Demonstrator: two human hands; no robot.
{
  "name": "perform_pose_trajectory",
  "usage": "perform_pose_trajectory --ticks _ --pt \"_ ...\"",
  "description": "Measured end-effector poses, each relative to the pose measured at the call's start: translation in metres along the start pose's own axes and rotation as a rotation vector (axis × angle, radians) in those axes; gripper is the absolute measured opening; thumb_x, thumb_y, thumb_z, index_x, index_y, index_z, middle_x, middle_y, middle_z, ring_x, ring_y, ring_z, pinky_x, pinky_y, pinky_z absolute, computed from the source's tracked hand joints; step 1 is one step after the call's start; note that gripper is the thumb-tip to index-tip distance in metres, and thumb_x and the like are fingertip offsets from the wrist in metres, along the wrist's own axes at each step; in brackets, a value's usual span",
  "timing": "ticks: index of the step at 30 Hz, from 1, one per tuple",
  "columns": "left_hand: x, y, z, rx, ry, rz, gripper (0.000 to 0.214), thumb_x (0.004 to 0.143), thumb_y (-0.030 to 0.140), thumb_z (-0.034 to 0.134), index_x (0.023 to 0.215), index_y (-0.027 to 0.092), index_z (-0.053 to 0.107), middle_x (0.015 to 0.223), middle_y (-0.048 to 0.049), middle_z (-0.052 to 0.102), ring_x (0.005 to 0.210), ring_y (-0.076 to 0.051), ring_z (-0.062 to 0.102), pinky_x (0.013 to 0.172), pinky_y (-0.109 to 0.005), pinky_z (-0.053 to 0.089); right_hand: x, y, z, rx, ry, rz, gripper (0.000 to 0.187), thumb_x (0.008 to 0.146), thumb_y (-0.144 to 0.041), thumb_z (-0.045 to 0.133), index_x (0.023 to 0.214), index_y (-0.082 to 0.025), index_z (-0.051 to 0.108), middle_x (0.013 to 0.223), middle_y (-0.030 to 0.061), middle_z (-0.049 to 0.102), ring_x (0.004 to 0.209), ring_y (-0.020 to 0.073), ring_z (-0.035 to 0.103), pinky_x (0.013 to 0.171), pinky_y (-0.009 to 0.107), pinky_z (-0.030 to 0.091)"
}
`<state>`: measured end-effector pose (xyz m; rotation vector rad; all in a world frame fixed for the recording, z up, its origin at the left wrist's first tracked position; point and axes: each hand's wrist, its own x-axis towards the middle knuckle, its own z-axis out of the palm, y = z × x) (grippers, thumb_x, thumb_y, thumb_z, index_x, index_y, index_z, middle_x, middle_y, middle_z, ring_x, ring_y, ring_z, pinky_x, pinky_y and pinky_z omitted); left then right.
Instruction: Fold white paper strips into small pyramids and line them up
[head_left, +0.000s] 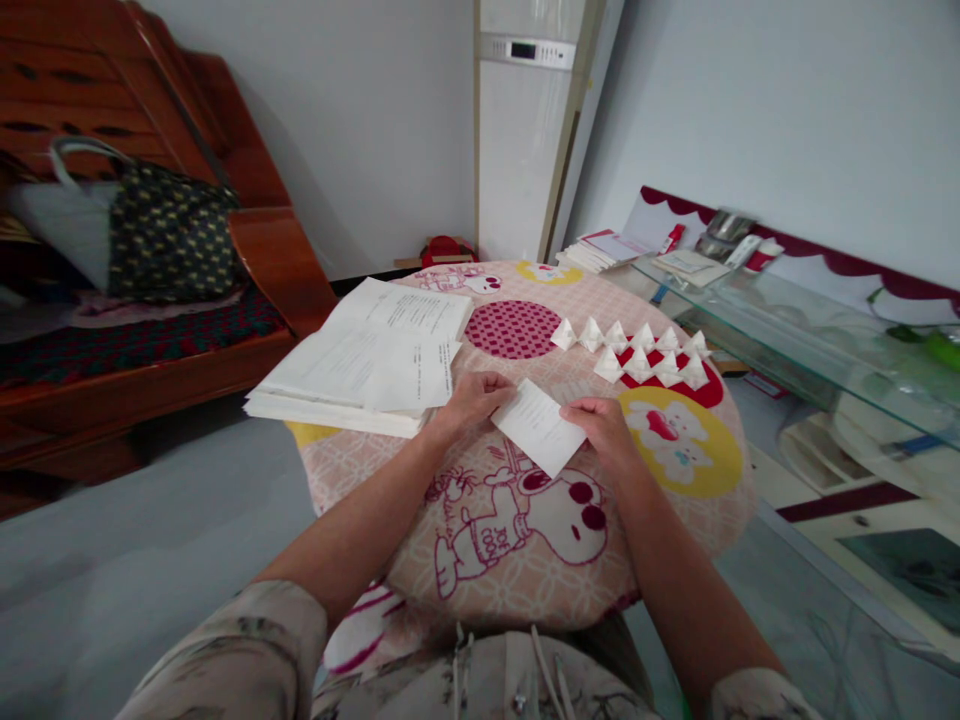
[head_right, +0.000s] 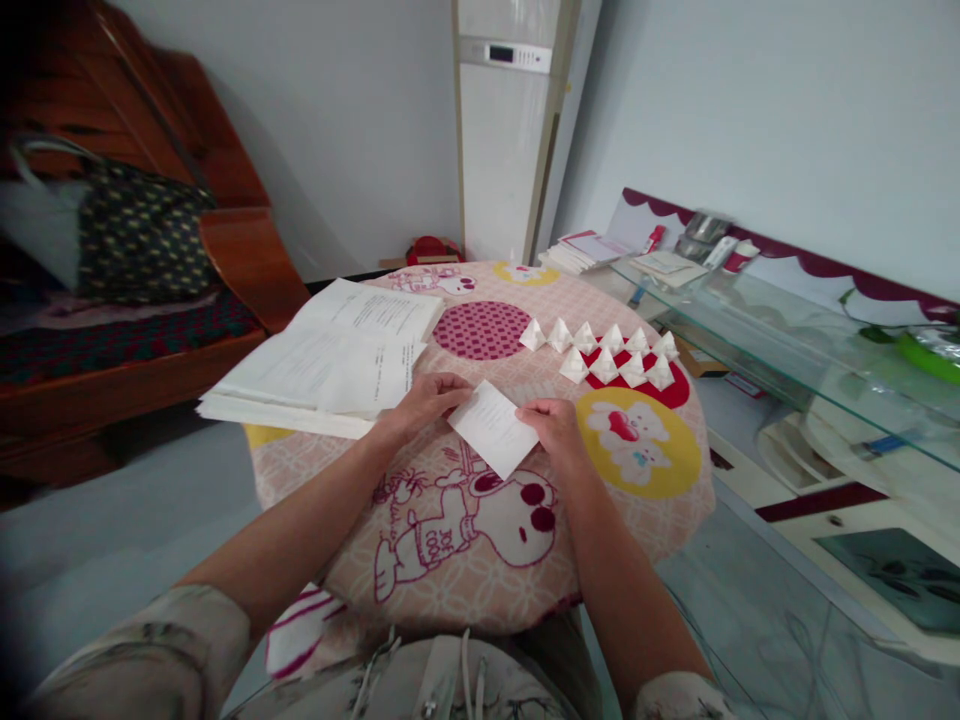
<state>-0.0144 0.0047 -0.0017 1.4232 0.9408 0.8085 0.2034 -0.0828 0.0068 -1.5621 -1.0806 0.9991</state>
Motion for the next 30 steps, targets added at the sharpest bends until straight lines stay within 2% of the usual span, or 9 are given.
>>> perform_pose_trajectory --ticks 3,6,10,13,18,20,23,26,30 --pt "0.0 -0.003 0.003 -0.037 -0.075 -0.061 0.039 0.073 0.026 0.078 0.108 0.012 0.067 0.075 -0.0036 0.071 0.062 -0.014 0.065 0.055 -0.023 0.049 0.006 0.006 0.003 0.063 0.098 -0.025 0.025 0.058 -0.042 0.073 0.065 -0.018 0.07 0.056 0.0003 0.061 0.052 0.015 0.05 0.047 0.027 0.037" --pt "0.001 -0.004 0.003 -0.028 -0.036 -0.06 0.053 0.072 0.019 0.077 0.123 0.013 0.062 0.07 0.0005 0.067 0.057 -0.013 0.062 0.053 -0.024 0.049 0.007 0.009 0.002 0.073 0.098 -0.046 0.023 0.06 -0.041 0.073 0.065 -0.019 0.067 0.056 0.0003 0.061 0.05 0.015 0.051 0.044 0.027 0.038" --pt "0.002 -0.003 0.001 -0.046 0.126 0.049 0.05 0.075 0.016 0.072 0.123 0.012 0.063 0.063 0.0057 0.057 0.055 -0.01 0.056 0.055 -0.023 0.046 0.0 0.005 0.0 0.02 -0.131 0.056 0.022 0.066 -0.041 0.071 0.062 -0.02 0.065 0.049 0.0 0.059 0.038 0.0123 0.046 0.034 0.025 0.031" --pt "0.001 -0.001 0.002 -0.072 0.212 0.147 0.043 0.076 0.015 0.069 0.119 0.012 0.065 0.059 0.0083 0.047 0.053 -0.008 0.047 0.054 -0.021 0.04 -0.007 -0.002 0.0 0.015 -0.329 0.145 0.022 0.068 -0.039 0.07 0.062 -0.019 0.065 0.048 0.0013 0.062 0.035 0.0118 0.049 0.033 0.023 0.034" --pt "0.003 -0.002 0.008 0.013 0.245 0.221 0.044 0.078 0.015 0.068 0.122 0.013 0.068 0.062 0.0064 0.047 0.057 -0.009 0.047 0.056 -0.023 0.039 -0.015 -0.008 0.004 0.09 -0.442 0.231 0.018 0.063 -0.033 0.073 0.061 -0.017 0.067 0.055 0.0031 0.069 0.036 0.0112 0.055 0.031 0.019 0.036" --pt "0.006 -0.002 0.009 0.068 0.224 0.243 0.046 0.081 0.015 0.066 0.127 0.014 0.066 0.071 0.0019 0.059 0.066 -0.012 0.058 0.063 -0.026 0.047 -0.016 -0.009 0.006 0.101 -0.462 0.263 0.017 0.061 -0.032 0.074 0.061 -0.016 0.068 0.055 0.0039 0.07 0.037 0.0123 0.057 0.031 0.019 0.038" --pt "0.006 0.002 0.007 0.226 0.209 0.391 0.055 0.083 0.018 0.068 0.138 0.018 0.06 0.114 -0.0098 0.071 0.106 -0.022 0.067 0.094 -0.039 0.055 -0.015 -0.01 0.009 0.166 -0.396 0.268 0.016 0.061 -0.029 0.075 0.058 -0.015 0.068 0.053 0.0047 0.069 0.038 0.0118 0.057 0.033 0.019 0.042" --pt "0.001 0.006 0.005 0.452 0.046 0.569 0.066 0.085 0.034 0.075 0.146 0.022 0.054 0.149 -0.0123 0.057 0.14 -0.031 0.051 0.118 -0.052 0.04 -0.011 -0.011 0.01 0.225 -0.281 0.305 0.016 0.065 -0.025 0.072 0.055 -0.015 0.067 0.054 0.0061 0.069 0.037 0.0105 0.056 0.035 0.019 0.044" --pt "-0.01 0.002 0.01 0.691 -0.354 0.661 0.091 0.074 0.041 0.086 0.154 0.022 0.045 0.159 -0.0159 0.047 0.148 -0.035 0.042 0.122 -0.055 0.035 -0.005 -0.009 0.005 0.219 -0.289 0.344 0.018 0.068 -0.025 0.068 0.054 -0.015 0.066 0.048 0.0055 0.066 0.035 0.0114 0.054 0.034 0.019 0.044"
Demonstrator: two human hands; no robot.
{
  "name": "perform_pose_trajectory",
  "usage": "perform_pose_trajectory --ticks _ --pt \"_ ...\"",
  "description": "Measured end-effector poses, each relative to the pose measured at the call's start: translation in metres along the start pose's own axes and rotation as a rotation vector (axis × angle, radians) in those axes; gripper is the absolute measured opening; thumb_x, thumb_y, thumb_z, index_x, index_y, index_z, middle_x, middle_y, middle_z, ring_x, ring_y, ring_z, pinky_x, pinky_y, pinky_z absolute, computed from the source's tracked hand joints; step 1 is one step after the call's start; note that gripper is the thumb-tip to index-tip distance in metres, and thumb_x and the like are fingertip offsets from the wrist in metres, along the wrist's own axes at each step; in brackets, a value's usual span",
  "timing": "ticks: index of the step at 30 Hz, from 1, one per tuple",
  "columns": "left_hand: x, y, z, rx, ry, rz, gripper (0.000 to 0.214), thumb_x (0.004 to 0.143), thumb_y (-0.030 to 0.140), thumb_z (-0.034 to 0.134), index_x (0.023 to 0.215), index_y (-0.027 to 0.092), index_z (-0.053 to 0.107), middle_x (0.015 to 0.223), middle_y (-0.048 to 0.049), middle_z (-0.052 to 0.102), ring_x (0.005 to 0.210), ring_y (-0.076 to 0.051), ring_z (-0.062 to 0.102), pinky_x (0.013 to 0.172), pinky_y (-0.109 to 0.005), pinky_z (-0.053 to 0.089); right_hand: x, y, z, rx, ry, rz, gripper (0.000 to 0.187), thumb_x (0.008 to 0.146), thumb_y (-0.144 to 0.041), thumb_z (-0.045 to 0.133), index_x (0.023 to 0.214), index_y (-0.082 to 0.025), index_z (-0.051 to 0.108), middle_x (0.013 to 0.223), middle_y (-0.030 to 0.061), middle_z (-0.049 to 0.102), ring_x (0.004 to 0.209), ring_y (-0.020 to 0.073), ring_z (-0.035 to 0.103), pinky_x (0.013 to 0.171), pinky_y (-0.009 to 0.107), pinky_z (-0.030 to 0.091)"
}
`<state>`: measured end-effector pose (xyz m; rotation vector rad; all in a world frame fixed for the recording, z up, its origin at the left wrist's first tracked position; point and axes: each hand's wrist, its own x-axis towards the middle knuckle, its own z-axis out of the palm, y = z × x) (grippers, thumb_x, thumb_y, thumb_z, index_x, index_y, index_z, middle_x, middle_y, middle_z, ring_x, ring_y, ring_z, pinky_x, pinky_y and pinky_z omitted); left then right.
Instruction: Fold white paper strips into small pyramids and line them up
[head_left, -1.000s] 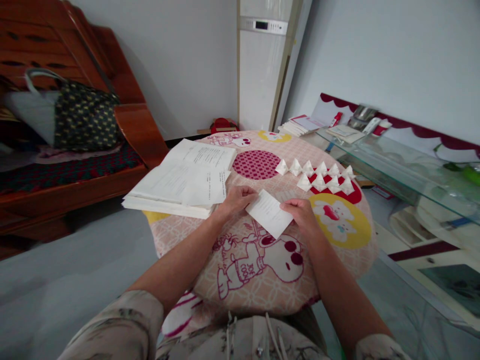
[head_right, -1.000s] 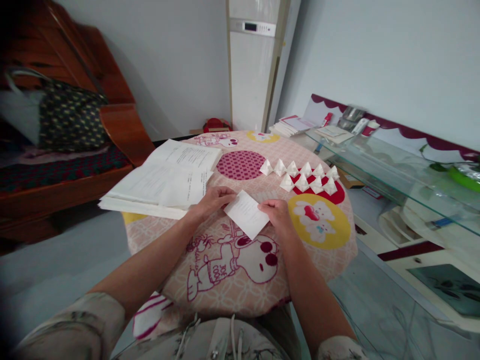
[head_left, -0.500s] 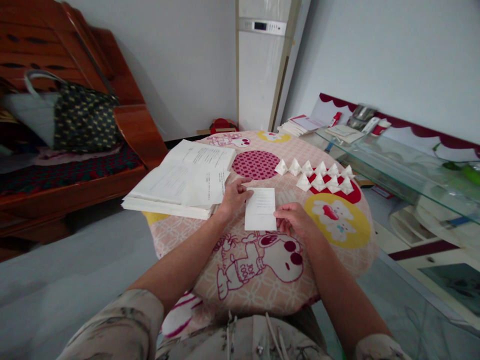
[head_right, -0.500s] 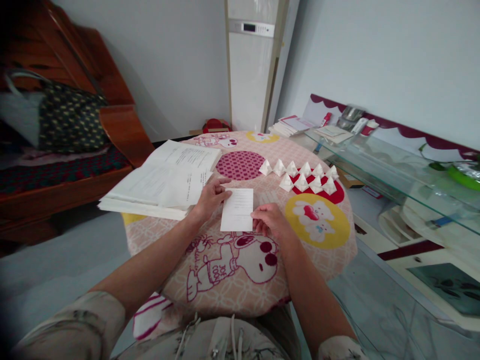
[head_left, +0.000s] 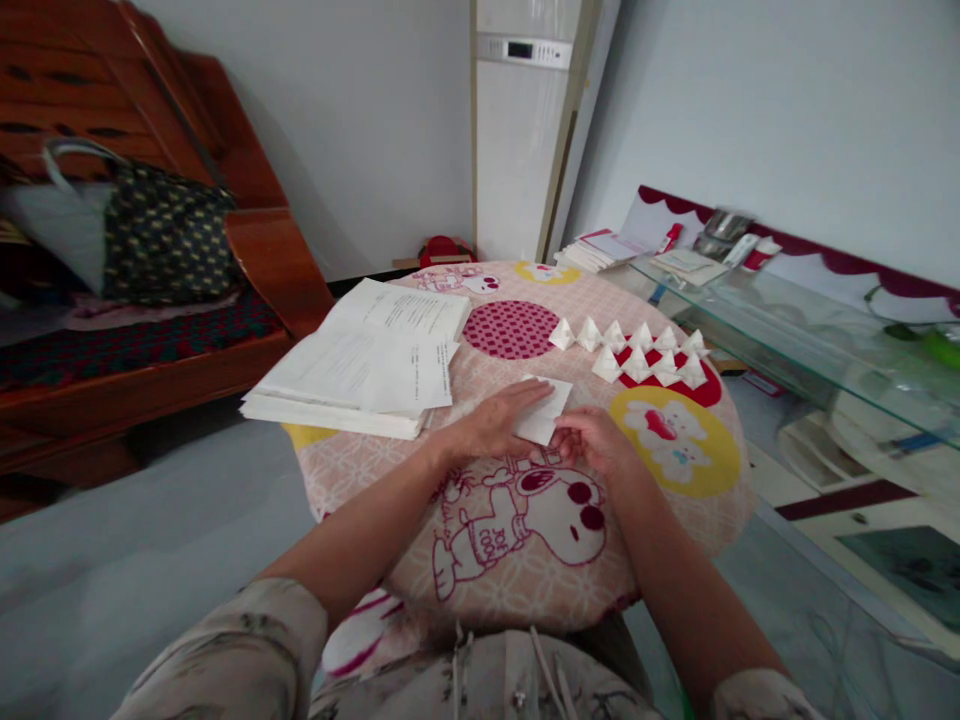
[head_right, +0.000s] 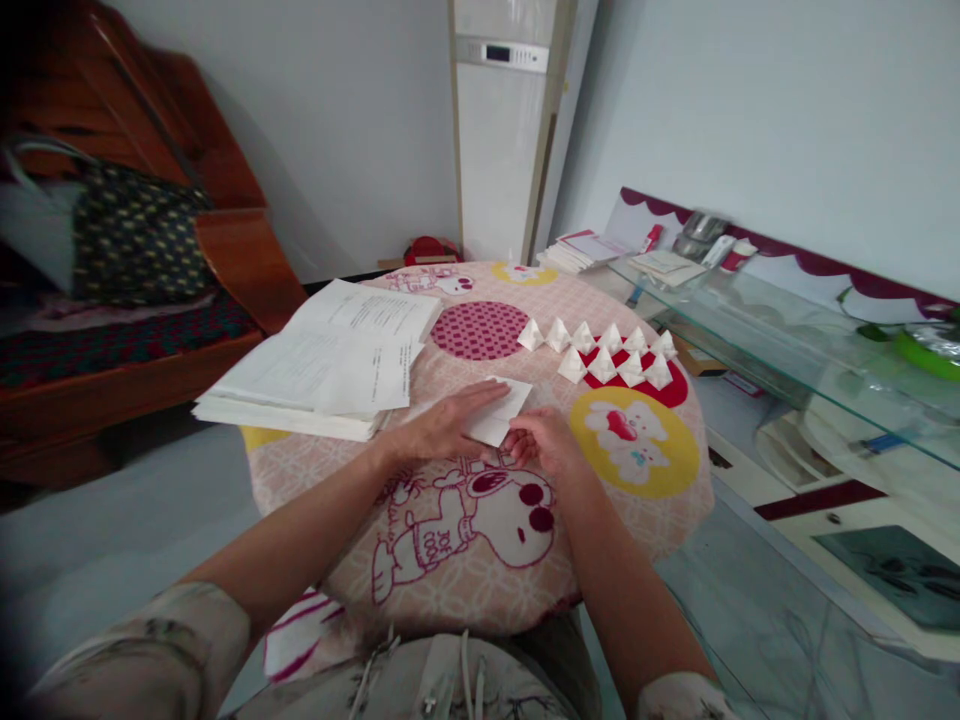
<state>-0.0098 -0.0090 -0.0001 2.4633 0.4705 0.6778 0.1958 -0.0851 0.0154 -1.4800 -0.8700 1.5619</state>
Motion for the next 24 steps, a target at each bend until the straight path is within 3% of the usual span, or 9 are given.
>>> perform_pose_trajectory --ticks 2,5,9,11,13,16,20,24 --pt "-0.003 0.003 0.005 0.096 -0.066 0.059 0.085 0.077 0.029 0.082 0.153 0.02 0.045 0.158 -0.0167 0.048 0.149 -0.034 0.041 0.122 -0.055 0.035 0.0 -0.001 -0.004 -0.027 -0.024 0.003 0.019 0.067 -0.026 0.068 0.052 -0.016 0.065 0.046 0.0044 0.064 0.033 0.0113 0.052 0.033 0.02 0.042" --pt "-0.006 0.009 0.007 0.205 -0.073 0.143 0.056 0.084 0.015 0.068 0.14 0.017 0.059 0.145 -0.0168 0.061 0.138 -0.03 0.054 0.117 -0.05 0.042 -0.002 -0.004 -0.008 -0.119 -0.022 0.009 0.02 0.068 -0.025 0.065 0.051 -0.017 0.062 0.047 0.0037 0.064 0.032 0.0107 0.049 0.031 0.02 0.039" --pt "-0.007 0.014 0.002 0.288 -0.121 0.131 0.024 0.093 0.014 0.056 0.109 0.019 0.074 0.113 -0.0112 0.075 0.109 -0.023 0.069 0.097 -0.037 0.052 -0.003 -0.002 -0.014 -0.41 0.147 -0.074 0.022 0.076 -0.024 0.061 0.055 -0.017 0.063 0.043 0.0014 0.058 0.034 0.012 0.05 0.033 0.021 0.035" --pt "-0.008 0.015 0.001 0.315 -0.152 0.106 0.021 0.095 0.015 0.055 0.102 0.019 0.074 0.104 -0.0095 0.076 0.1 -0.021 0.07 0.089 -0.032 0.052 -0.003 -0.001 -0.018 -0.551 0.275 -0.194 0.017 0.078 -0.022 0.059 0.069 -0.014 0.071 0.046 -0.0001 0.059 0.038 0.012 0.052 0.036 0.02 0.036" --pt "-0.008 0.016 0.002 0.331 -0.157 0.09 0.02 0.096 0.017 0.055 0.1 0.019 0.075 0.1 -0.0087 0.076 0.096 -0.021 0.069 0.084 -0.03 0.051 -0.004 0.0 -0.023 -0.654 0.31 -0.321 0.028 0.078 -0.018 0.058 0.096 -0.012 0.079 0.056 -0.0006 0.065 0.043 0.0121 0.054 0.042 0.02 0.038" --pt "-0.008 0.017 0.004 0.327 -0.137 0.058 0.023 0.1 0.02 0.052 0.101 0.018 0.075 0.097 -0.0083 0.076 0.092 -0.02 0.069 0.078 -0.028 0.049 -0.006 -0.002 -0.029 -0.833 0.173 -0.399 0.05 0.074 -0.011 0.056 0.119 -0.013 0.078 0.061 0.0004 0.068 0.053 0.0149 0.059 0.051 0.022 0.042" --pt "-0.006 0.02 0.004 0.273 -0.126 -0.028 0.026 0.102 0.025 0.051 0.104 0.019 0.077 0.097 -0.0081 0.077 0.092 -0.02 0.07 0.079 -0.027 0.049 -0.012 -0.004 -0.036 -0.983 0.0 -0.464 0.045 0.072 -0.008 0.057 0.11 -0.015 0.082 0.065 0.0011 0.07 0.063 0.0163 0.062 0.057 0.022 0.041" --pt "-0.004 0.018 0.001 0.178 -0.105 -0.141 0.024 0.098 0.023 0.056 0.107 0.021 0.078 0.099 -0.0061 0.078 0.093 -0.02 0.07 0.082 -0.028 0.049 -0.016 -0.001 -0.036 -0.997 -0.023 -0.488 0.022 0.077 -0.02 0.064 0.09 -0.014 0.082 0.061 -0.0005 0.064 0.059 0.0135 0.056 0.054 0.022 0.035"
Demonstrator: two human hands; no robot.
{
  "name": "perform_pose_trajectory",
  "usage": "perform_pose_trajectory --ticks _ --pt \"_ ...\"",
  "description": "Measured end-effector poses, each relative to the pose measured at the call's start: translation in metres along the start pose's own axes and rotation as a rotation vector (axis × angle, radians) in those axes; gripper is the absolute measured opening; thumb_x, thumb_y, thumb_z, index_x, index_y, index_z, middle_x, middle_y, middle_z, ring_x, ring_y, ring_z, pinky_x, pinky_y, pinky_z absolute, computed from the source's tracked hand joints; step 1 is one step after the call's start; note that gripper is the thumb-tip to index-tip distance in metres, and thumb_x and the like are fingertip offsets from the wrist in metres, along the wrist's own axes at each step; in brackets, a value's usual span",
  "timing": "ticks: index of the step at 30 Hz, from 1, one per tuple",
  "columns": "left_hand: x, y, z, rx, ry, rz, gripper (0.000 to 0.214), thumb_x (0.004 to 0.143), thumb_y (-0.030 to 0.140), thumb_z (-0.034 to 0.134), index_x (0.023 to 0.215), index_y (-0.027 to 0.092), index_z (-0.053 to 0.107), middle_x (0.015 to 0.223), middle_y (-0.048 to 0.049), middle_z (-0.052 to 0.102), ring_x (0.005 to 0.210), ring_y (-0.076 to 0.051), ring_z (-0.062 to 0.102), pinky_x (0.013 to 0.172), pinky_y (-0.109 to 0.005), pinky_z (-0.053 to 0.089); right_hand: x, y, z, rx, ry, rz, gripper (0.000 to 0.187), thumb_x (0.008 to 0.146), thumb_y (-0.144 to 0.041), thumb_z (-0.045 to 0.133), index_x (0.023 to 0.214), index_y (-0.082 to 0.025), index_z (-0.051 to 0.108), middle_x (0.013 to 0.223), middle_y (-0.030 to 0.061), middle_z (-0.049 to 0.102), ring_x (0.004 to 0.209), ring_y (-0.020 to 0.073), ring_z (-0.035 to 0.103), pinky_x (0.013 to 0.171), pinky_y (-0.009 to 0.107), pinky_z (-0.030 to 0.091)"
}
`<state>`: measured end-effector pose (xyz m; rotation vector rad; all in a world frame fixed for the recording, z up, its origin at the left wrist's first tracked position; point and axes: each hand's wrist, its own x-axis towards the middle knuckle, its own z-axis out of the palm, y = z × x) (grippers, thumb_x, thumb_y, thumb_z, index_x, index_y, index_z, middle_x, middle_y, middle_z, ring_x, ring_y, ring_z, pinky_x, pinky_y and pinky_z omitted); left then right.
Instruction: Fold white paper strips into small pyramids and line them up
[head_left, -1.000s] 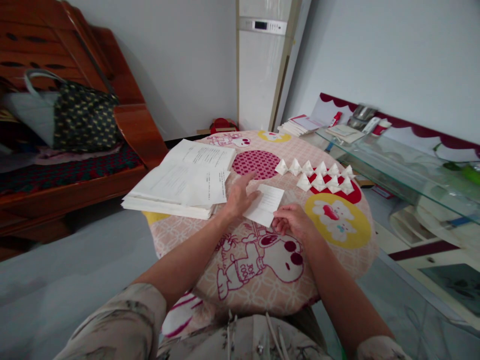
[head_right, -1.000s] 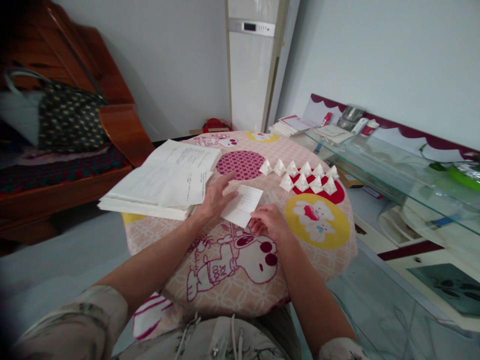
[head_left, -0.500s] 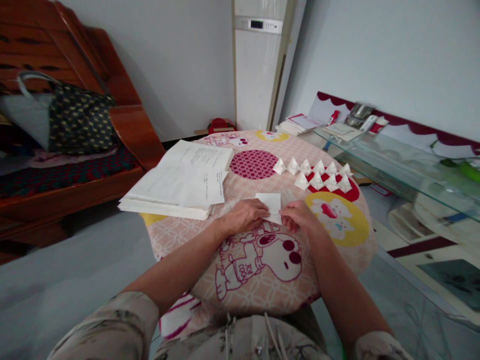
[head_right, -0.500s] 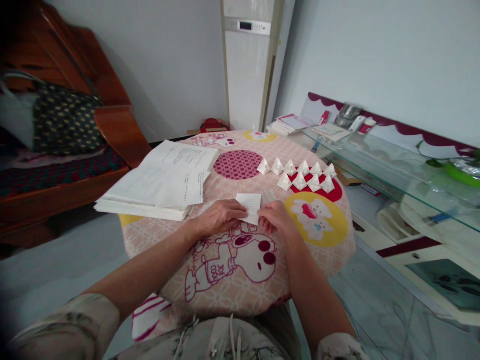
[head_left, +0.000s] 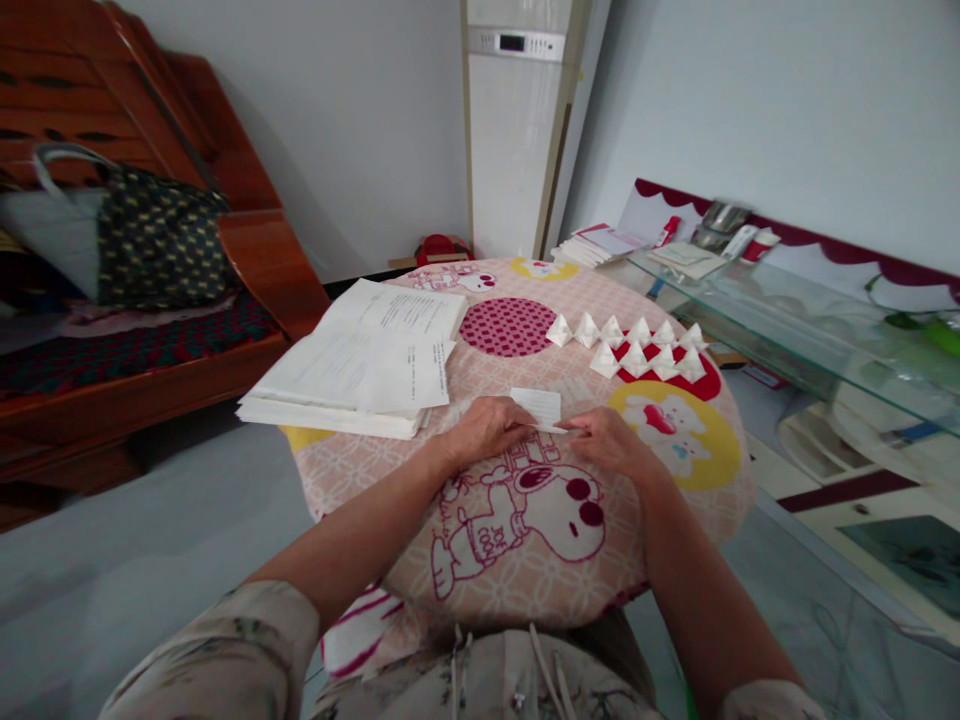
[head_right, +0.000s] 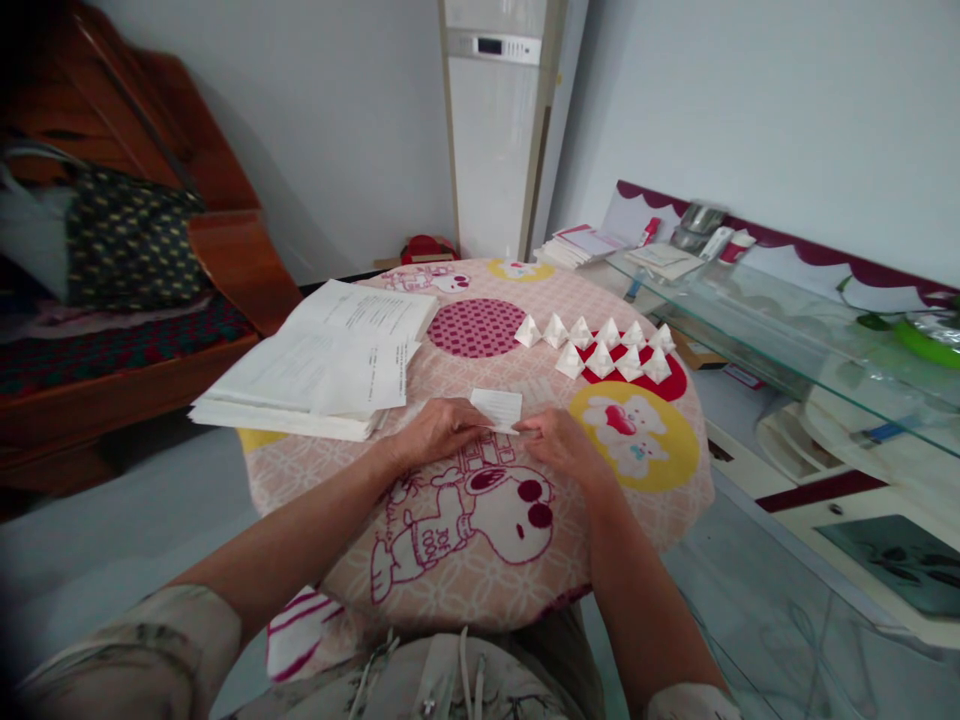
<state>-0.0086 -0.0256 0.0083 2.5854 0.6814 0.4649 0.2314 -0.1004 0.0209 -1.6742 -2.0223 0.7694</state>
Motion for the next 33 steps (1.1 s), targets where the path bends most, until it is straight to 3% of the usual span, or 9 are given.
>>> perform_pose_trajectory --ticks 3,6,10,15,22,28,33 --pt "0.004 -0.006 0.0 -0.085 0.016 -0.105 0.021 0.095 0.024 0.059 0.098 0.02 0.079 0.083 -0.0034 0.075 0.077 -0.017 0.066 0.073 -0.026 0.046 -0.001 -0.002 0.006 0.029 0.054 0.081 0.025 0.083 -0.031 0.063 0.066 -0.014 0.072 0.052 -0.0016 0.056 0.052 0.0115 0.05 0.049 0.022 0.031" --pt "0.008 -0.012 0.002 -0.182 0.081 -0.204 0.017 0.091 0.022 0.062 0.092 0.016 0.078 0.075 -0.0016 0.07 0.067 -0.014 0.059 0.066 -0.025 0.042 0.002 -0.003 0.012 0.143 0.099 0.18 0.03 0.085 -0.03 0.059 0.059 -0.016 0.063 0.05 -0.0017 0.057 0.045 0.0101 0.049 0.045 0.021 0.032" --pt "0.013 -0.018 0.004 -0.282 0.208 -0.342 0.029 0.083 0.018 0.066 0.11 0.015 0.074 0.072 0.0015 0.064 0.065 -0.012 0.055 0.064 -0.024 0.041 0.012 -0.003 0.015 0.268 0.096 0.29 0.03 0.087 -0.027 0.057 0.059 -0.017 0.06 0.05 -0.0006 0.06 0.037 0.0093 0.048 0.04 0.02 0.032" --pt "0.018 -0.018 0.005 -0.271 0.268 -0.49 0.041 0.08 0.017 0.069 0.12 0.013 0.071 0.065 0.0047 0.057 0.063 -0.012 0.053 0.065 -0.025 0.041 0.022 -0.008 0.013 0.3 0.102 0.411 0.035 0.089 -0.021 0.058 0.054 -0.017 0.057 0.044 -0.0004 0.057 0.032 0.0077 0.045 0.036 0.02 0.03" --pt "0.024 -0.015 0.007 -0.198 0.281 -0.53 0.04 0.079 0.017 0.069 0.119 0.015 0.071 0.069 0.004 0.06 0.064 -0.013 0.055 0.066 -0.026 0.043 0.028 -0.011 0.014 0.33 0.11 0.475 0.04 0.092 -0.019 0.057 0.052 -0.017 0.056 0.036 -0.002 0.051 0.027 0.0065 0.041 0.033 0.018 0.025" --pt "0.027 -0.014 0.007 -0.137 0.282 -0.57 0.039 0.08 0.019 0.069 0.119 0.015 0.072 0.07 0.0025 0.063 0.066 -0.014 0.058 0.069 -0.027 0.045 0.035 -0.013 0.017 0.287 0.129 0.498 0.036 0.09 -0.017 0.06 0.054 -0.016 0.058 0.043 0.0006 0.06 0.029 0.0063 0.045 0.034 0.017 0.029" --pt "0.025 -0.014 0.003 -0.138 0.257 -0.568 0.041 0.084 0.021 0.067 0.124 0.012 0.07 0.072 0.0007 0.066 0.068 -0.015 0.06 0.071 -0.028 0.047 0.04 -0.012 0.02 0.242 0.145 0.532 0.037 0.09 -0.017 0.06 0.053 -0.016 0.059 0.041 0.0012 0.059 0.028 0.0071 0.044 0.034 0.018 0.032"
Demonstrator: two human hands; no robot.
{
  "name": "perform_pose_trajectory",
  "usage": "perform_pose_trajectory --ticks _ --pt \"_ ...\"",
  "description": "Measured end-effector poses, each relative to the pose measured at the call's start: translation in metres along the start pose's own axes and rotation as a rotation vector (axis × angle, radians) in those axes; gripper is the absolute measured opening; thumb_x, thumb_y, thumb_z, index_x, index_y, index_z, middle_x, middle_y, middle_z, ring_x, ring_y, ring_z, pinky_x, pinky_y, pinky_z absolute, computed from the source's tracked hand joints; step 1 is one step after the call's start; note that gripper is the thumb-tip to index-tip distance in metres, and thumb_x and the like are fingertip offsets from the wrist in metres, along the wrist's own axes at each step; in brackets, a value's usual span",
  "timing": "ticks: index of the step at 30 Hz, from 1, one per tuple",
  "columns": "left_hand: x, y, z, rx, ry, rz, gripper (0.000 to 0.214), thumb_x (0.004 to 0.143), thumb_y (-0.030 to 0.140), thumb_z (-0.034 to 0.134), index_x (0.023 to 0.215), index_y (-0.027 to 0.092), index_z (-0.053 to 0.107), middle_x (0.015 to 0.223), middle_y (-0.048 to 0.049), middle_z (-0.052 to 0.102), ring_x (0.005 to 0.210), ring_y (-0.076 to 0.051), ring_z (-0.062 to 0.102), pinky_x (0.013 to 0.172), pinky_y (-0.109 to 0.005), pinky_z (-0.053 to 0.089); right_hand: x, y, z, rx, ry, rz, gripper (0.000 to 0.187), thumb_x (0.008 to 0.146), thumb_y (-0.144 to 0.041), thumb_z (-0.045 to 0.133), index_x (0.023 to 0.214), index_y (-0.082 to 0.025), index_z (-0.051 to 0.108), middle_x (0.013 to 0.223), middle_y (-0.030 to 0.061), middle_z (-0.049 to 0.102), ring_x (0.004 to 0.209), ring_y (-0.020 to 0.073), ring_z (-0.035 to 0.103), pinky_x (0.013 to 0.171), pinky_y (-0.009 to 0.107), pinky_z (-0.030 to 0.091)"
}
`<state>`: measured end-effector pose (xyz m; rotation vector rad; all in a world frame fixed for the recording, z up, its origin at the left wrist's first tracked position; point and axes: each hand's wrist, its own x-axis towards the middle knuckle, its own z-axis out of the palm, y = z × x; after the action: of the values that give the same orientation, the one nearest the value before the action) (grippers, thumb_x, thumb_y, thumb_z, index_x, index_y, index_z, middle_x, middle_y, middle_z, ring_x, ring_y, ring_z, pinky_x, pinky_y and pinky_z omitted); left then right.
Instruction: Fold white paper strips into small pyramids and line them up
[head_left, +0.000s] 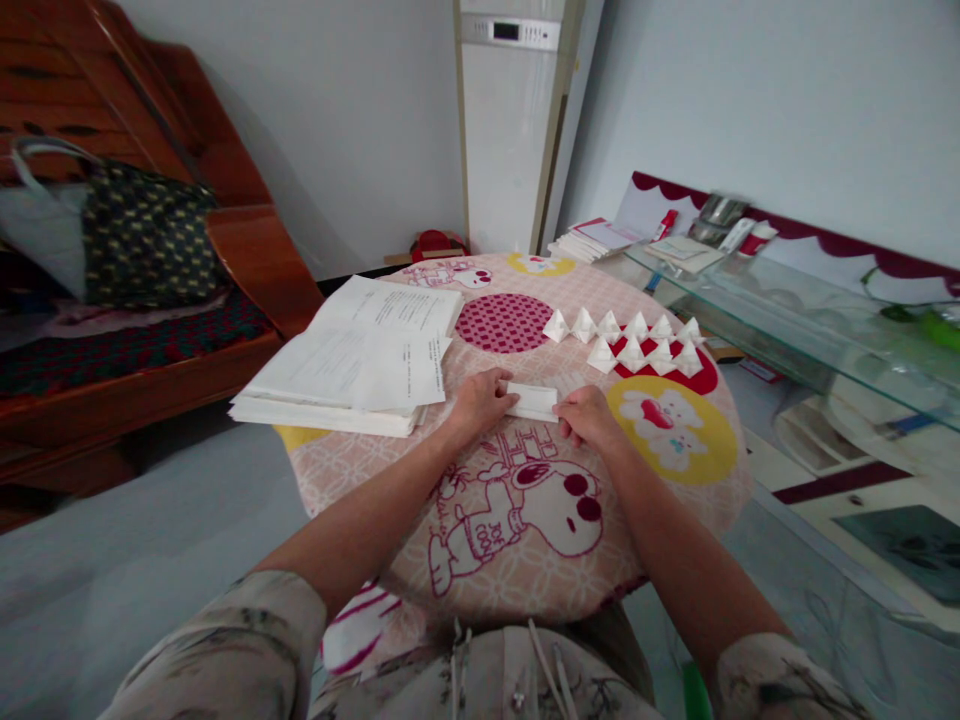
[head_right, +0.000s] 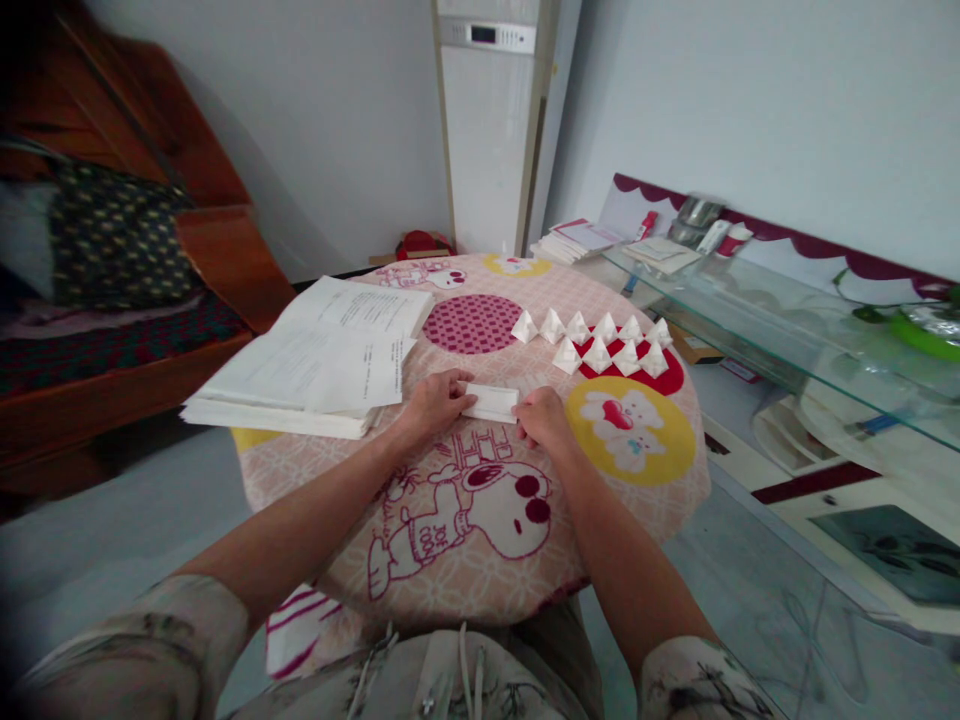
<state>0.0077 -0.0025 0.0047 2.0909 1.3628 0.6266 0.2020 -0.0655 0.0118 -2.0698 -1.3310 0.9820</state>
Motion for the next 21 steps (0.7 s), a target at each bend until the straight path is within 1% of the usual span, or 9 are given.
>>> perform_pose_trajectory --ticks 4,9,12,16,21 --pt "0.002 0.0 -0.001 0.02 -0.009 -0.024 0.04 0.084 0.018 0.067 0.123 0.013 0.07 0.073 -0.0001 0.069 0.071 -0.016 0.063 0.073 -0.028 0.048 0.002 -0.002 0.001 -0.025 0.013 0.021 0.037 0.091 -0.017 0.059 0.054 -0.015 0.06 0.042 0.0018 0.06 0.028 0.008 0.046 0.034 0.019 0.033" --pt "0.004 0.004 0.003 0.07 0.019 -0.029 0.039 0.084 0.014 0.067 0.123 0.013 0.07 0.085 -0.0027 0.074 0.079 -0.017 0.067 0.079 -0.028 0.049 -0.002 -0.009 0.0 -0.097 0.023 0.036 0.038 0.092 -0.018 0.057 0.055 -0.014 0.062 0.045 0.0047 0.062 0.029 0.0102 0.049 0.036 0.021 0.036" --pt "0.004 0.005 0.005 0.105 0.026 -0.029 0.038 0.085 0.014 0.066 0.124 0.014 0.069 0.089 -0.0037 0.076 0.084 -0.018 0.068 0.081 -0.029 0.05 -0.003 -0.012 0.0 -0.127 0.05 0.04 0.037 0.092 -0.019 0.059 0.055 -0.014 0.063 0.046 0.0049 0.063 0.029 0.0099 0.049 0.036 0.021 0.036" --pt "0.004 0.007 0.006 0.125 0.024 -0.052 0.036 0.086 0.015 0.065 0.122 0.015 0.068 0.09 -0.0041 0.076 0.087 -0.019 0.069 0.081 -0.029 0.05 -0.001 -0.01 0.001 -0.109 0.067 0.04 0.032 0.09 -0.019 0.061 0.059 -0.014 0.065 0.045 0.0037 0.063 0.029 0.0092 0.048 0.036 0.02 0.034" --pt "0.005 0.005 0.007 0.099 0.047 -0.069 0.032 0.085 0.016 0.067 0.117 0.018 0.067 0.086 -0.0025 0.076 0.088 -0.019 0.071 0.082 -0.029 0.051 -0.001 -0.01 0.002 -0.095 0.075 0.061 0.028 0.09 -0.02 0.062 0.063 -0.014 0.067 0.044 0.0033 0.061 0.028 0.0099 0.047 0.035 0.02 0.034"
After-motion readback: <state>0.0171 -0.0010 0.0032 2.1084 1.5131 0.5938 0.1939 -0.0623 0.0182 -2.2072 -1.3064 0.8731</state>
